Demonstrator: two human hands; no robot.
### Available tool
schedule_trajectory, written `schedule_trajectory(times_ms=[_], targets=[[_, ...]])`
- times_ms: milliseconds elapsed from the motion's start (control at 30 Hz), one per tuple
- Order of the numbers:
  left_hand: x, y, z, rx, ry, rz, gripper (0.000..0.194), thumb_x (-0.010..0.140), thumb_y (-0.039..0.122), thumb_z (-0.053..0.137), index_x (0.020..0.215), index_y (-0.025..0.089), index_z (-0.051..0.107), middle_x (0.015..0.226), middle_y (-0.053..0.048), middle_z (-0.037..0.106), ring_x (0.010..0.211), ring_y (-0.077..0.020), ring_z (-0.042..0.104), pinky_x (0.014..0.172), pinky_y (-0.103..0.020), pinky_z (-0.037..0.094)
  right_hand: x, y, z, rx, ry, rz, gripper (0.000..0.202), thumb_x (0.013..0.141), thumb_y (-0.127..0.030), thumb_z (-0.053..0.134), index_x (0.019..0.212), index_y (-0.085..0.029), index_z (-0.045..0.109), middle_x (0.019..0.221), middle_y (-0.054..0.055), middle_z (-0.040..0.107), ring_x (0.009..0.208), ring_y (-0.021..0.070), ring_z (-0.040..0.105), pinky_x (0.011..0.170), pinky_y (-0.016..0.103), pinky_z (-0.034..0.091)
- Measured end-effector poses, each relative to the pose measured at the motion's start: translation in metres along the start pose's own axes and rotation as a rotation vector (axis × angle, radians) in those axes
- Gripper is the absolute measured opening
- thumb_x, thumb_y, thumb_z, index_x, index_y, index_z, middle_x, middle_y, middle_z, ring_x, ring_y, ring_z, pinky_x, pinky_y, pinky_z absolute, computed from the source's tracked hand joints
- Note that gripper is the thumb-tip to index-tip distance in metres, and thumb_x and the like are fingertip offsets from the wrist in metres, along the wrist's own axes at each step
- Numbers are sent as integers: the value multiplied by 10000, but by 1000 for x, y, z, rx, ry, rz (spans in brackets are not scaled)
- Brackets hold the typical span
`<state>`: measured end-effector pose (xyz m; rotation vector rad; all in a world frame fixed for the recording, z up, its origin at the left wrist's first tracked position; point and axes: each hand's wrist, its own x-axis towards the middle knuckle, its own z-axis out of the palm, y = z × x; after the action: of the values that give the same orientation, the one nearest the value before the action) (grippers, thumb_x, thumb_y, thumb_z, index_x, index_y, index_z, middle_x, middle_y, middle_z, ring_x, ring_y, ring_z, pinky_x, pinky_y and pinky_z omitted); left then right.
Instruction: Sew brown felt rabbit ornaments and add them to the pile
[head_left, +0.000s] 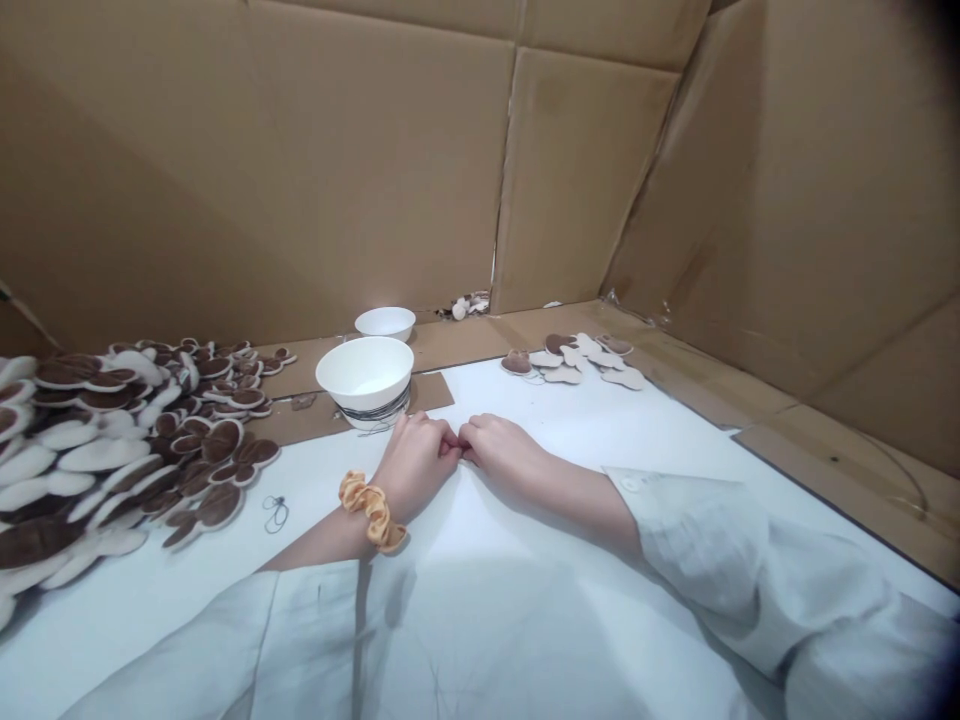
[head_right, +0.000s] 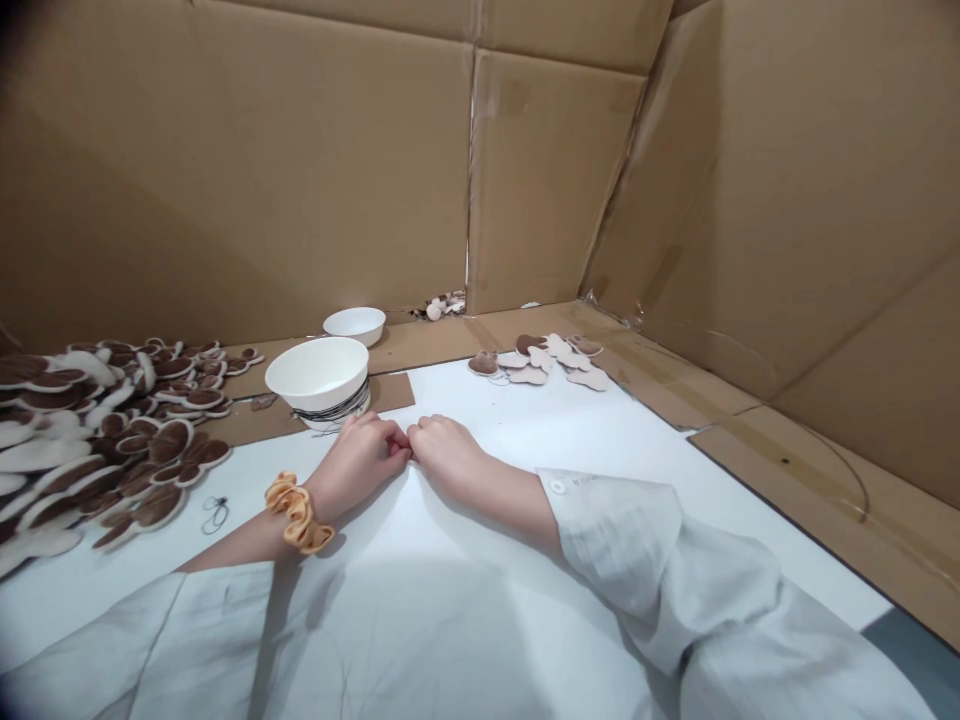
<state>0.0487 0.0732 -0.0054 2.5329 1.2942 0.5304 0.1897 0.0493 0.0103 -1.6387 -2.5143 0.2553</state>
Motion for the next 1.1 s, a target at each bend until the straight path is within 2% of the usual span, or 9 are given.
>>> schedule_trajectory(times_ms=[100,233,433,500,700,900,1100], targets=[[0,0,0,-32,-2,-11,130,747,192,486,681,178,597,686,-19,634,813,-220,536,784,-368,335,2,0,3,-14,13,-10,147,830,-93,460,814,-99,606,833,117,607,792,198,542,675,273,365],[-6,0,-3,-99,18,-24,156,779,226,482,742,185,628,750,-25,658,848,-220,540,815,-374,337,2,1,4,7,32,-34,159,833,-96,455,785,-107,607,792,103,603,740,180,537,642,262,365],[-27,-10,-14,-107,265,-109,205,825,265,446,806,190,636,810,-22,663,819,-196,529,795,-346,351,1,7,7,61,75,-81,209,822,-112,458,695,-130,623,730,65,592,668,139,522,587,226,349],[-35,-15,-17,-84,307,-129,206,826,272,447,799,193,635,810,-22,663,801,-194,527,789,-343,351,1,9,10,103,98,-83,214,807,-79,453,721,-129,642,736,63,594,675,134,523,603,220,358],[-56,-21,-21,-35,343,-155,207,822,285,450,782,199,633,774,-18,657,774,-187,532,783,-334,358,-3,6,15,152,163,-60,230,828,-78,442,763,-120,658,763,80,611,754,164,534,682,251,393],[-66,-29,-27,5,379,-195,206,810,290,449,766,202,630,778,-20,666,771,-193,540,789,-338,360,-9,2,19,146,187,-60,252,875,-113,403,794,-111,641,806,101,610,805,184,542,740,288,431],[-65,-41,-31,54,414,-254,219,805,309,446,764,205,634,801,-15,682,754,-196,541,762,-340,348,-23,8,30,173,256,-215,228,890,-116,382,797,-127,589,826,104,617,797,184,539,738,320,469]])
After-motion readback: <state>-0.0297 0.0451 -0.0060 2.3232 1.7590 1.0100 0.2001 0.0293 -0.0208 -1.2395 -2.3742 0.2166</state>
